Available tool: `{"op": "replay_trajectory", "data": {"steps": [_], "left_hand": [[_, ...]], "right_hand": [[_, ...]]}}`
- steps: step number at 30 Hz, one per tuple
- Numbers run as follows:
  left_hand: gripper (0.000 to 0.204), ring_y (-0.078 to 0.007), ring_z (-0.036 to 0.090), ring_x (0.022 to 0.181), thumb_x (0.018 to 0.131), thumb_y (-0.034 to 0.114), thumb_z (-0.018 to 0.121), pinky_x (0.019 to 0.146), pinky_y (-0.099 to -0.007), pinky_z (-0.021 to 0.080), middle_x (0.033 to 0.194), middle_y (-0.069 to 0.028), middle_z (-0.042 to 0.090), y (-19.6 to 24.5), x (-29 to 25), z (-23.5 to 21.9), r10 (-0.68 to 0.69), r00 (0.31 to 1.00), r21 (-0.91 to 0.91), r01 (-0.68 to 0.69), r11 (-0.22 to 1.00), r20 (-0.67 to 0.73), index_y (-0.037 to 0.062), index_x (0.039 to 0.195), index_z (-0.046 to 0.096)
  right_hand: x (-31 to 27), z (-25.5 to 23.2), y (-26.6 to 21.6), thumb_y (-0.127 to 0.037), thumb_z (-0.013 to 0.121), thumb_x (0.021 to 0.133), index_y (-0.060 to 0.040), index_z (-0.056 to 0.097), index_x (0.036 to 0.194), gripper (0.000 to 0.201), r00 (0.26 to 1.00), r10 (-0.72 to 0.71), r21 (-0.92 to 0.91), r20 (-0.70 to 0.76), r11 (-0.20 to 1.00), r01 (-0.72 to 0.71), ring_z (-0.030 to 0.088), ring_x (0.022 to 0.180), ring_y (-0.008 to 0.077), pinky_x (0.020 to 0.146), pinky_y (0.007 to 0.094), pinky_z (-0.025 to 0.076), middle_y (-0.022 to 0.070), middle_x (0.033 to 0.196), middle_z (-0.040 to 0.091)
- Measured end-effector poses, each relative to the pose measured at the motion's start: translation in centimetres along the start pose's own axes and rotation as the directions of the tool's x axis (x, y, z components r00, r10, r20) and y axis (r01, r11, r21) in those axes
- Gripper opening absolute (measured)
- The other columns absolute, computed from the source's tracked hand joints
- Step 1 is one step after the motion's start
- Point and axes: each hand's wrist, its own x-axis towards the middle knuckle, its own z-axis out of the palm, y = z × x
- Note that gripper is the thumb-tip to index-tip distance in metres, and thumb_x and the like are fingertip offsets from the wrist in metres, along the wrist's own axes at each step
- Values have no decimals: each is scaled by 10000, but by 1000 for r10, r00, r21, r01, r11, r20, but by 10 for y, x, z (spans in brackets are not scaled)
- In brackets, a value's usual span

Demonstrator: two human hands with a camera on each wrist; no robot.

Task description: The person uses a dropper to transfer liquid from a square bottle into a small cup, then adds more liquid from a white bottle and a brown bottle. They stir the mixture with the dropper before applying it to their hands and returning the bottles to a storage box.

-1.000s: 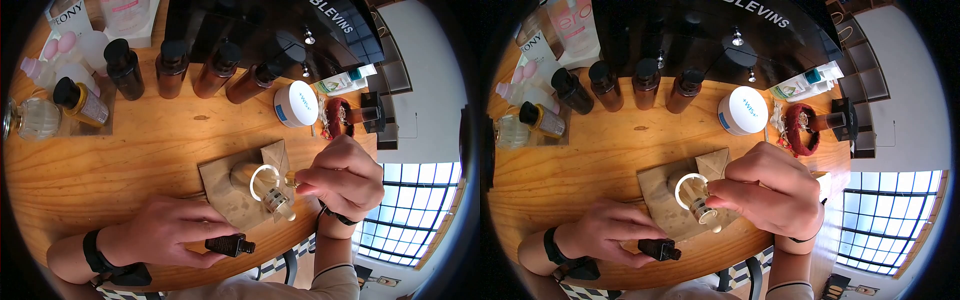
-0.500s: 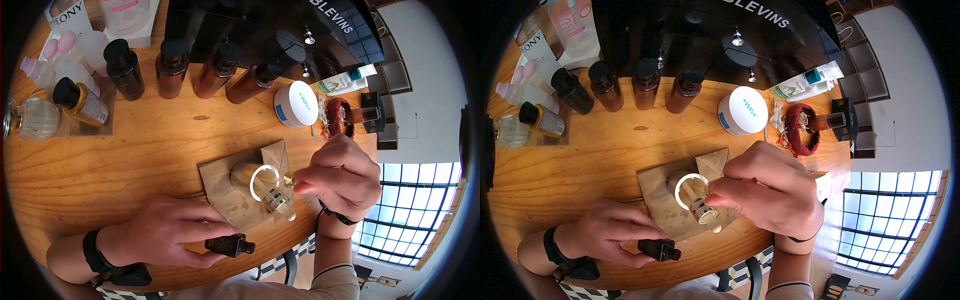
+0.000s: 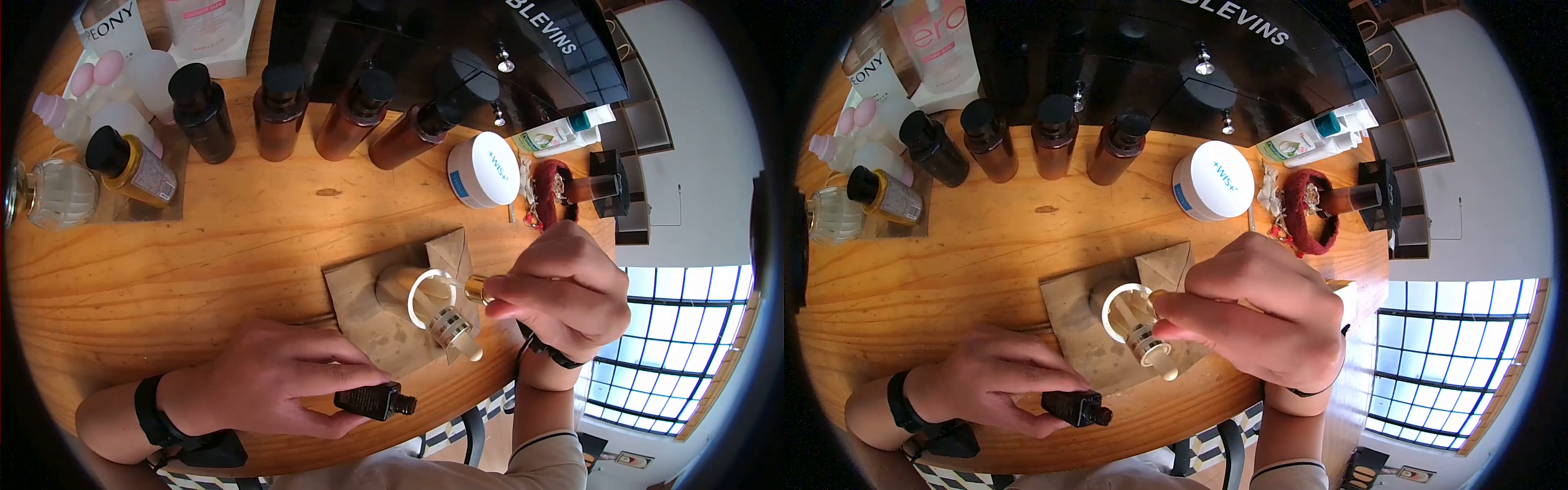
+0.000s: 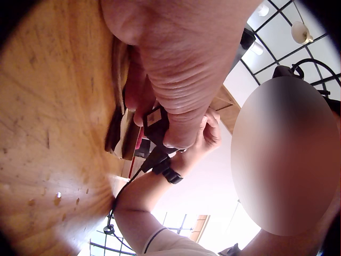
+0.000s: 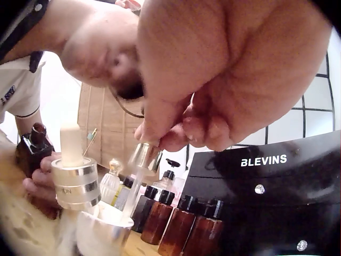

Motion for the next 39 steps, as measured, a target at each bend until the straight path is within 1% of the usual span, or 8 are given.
{"op": "replay_trajectory", "data": {"steps": [4,10,12,19,21,28,30,39], "left_hand": [[399,-138,694,697,712,184,879,587,-262,572,949,-9,718,-1,0,0,9,1000,8,-9,1000,0,140,1093,770],[399,-141,691,691,708,187,881,581,-268,567,948,-8,718,1,1,-2,1,1000,25,-1,1000,16,142,1089,770],[401,-141,689,688,706,187,882,577,-270,565,948,-8,718,1,2,-3,6,1000,31,-6,1000,22,141,1088,770],[388,-141,680,667,700,187,886,557,-267,547,933,-3,716,0,1,-1,8,1000,32,-8,999,2,139,1070,777],[386,-141,679,661,699,186,887,551,-266,542,931,-2,716,1,2,-1,18,1000,39,-18,999,-4,137,1066,779],[386,-136,667,637,702,190,887,527,-260,523,925,-6,714,0,2,-2,43,999,33,-42,999,-16,132,1068,779],[387,-136,666,635,703,191,887,525,-260,522,923,-8,713,0,3,-3,50,999,34,-50,998,-8,129,1069,779],[400,-138,679,658,701,169,892,545,-258,536,928,-20,717,-1,2,-1,48,999,13,-48,999,-14,120,1080,775]], "right_hand": [[-1,-1,2,-146,855,559,-21,756,772,267,999,23,10,40,1000,-24,591,641,153,557,293,447,18,708,615],[0,-2,3,-126,859,563,-11,743,786,277,999,-18,7,34,1000,18,588,646,163,541,291,440,47,734,607],[-1,-2,6,-108,854,572,5,725,785,273,994,-17,41,105,999,13,591,647,180,540,300,447,63,749,604],[0,0,3,-72,845,596,29,706,805,270,993,-6,16,119,1000,4,600,671,217,569,330,468,79,775,601],[1,2,6,-58,840,614,27,699,832,273,981,1,47,193,999,-10,604,695,229,590,334,476,88,800,598],[-1,3,9,-56,818,654,33,688,842,246,990,-23,57,140,998,15,598,702,240,604,344,478,93,817,595],[-2,6,14,-68,790,676,39,683,839,222,978,-68,98,199,994,49,583,684,242,598,348,472,92,810,587],[-3,7,15,-66,763,665,36,684,842,219,967,-116,106,227,990,94,577,662,249,587,346,469,93,802,581]]}}
